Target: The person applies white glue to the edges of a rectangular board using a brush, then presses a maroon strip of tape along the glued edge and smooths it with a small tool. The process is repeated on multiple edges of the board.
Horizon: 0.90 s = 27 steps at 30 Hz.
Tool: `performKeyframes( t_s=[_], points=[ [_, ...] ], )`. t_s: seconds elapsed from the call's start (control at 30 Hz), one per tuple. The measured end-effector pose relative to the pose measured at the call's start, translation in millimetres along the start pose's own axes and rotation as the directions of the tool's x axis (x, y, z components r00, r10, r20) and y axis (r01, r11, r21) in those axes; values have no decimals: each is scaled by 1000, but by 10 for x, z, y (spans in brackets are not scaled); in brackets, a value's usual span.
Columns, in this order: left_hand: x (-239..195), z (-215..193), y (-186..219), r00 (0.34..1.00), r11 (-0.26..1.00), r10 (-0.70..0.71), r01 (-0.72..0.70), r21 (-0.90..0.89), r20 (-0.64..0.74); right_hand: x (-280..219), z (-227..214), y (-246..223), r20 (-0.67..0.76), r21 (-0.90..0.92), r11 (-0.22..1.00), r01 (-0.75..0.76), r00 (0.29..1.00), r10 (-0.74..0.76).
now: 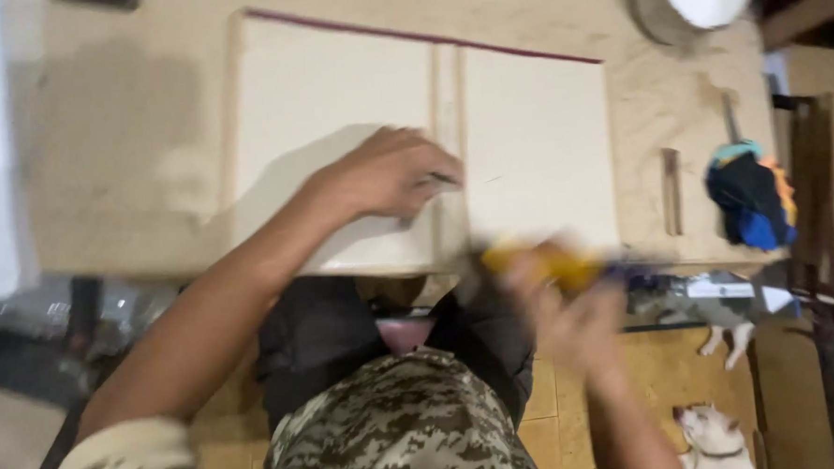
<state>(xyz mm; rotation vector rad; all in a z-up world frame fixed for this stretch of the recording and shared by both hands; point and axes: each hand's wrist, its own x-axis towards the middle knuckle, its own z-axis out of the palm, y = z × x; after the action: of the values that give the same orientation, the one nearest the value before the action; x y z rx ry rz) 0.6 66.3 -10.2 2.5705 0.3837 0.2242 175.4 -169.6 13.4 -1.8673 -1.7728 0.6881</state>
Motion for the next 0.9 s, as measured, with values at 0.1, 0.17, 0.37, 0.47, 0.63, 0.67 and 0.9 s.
performKeyframes(
  t_s=[0.1,0.17,0.37,0.47,0.63,0.67,0.9],
  points=[
    [-65,-386,83,974,933,-144,192,-304,173,573,-628,696,-661,317,948,33,724,196],
    [-63,-559,-33,942,936,-313,328,-129,120,1005,-1046,1371,-402,896,147,420,621,673],
    [200,-1050,-518,773,761,-631,599,248,69,2068,-1766,2937,-167,776,-252,579,573,803],
    [338,-1227,-470,646,653,-751,701,287,135,2390,-1721,3772,-193,784,-348,514,735,650],
    [547,-1358,-513,600,639,-768,705,307,222,2101,-1286,1798,-320,946,189,264,853,411],
    [582,-1318,-547,616,662,-748,671,333,247,2002,-1245,1792,-336,845,476,243,934,119],
    [473,-1557,-728,700,761,-648,611,219,300,1397,-1452,996,-19,363,799,-480,853,521]
  ],
)
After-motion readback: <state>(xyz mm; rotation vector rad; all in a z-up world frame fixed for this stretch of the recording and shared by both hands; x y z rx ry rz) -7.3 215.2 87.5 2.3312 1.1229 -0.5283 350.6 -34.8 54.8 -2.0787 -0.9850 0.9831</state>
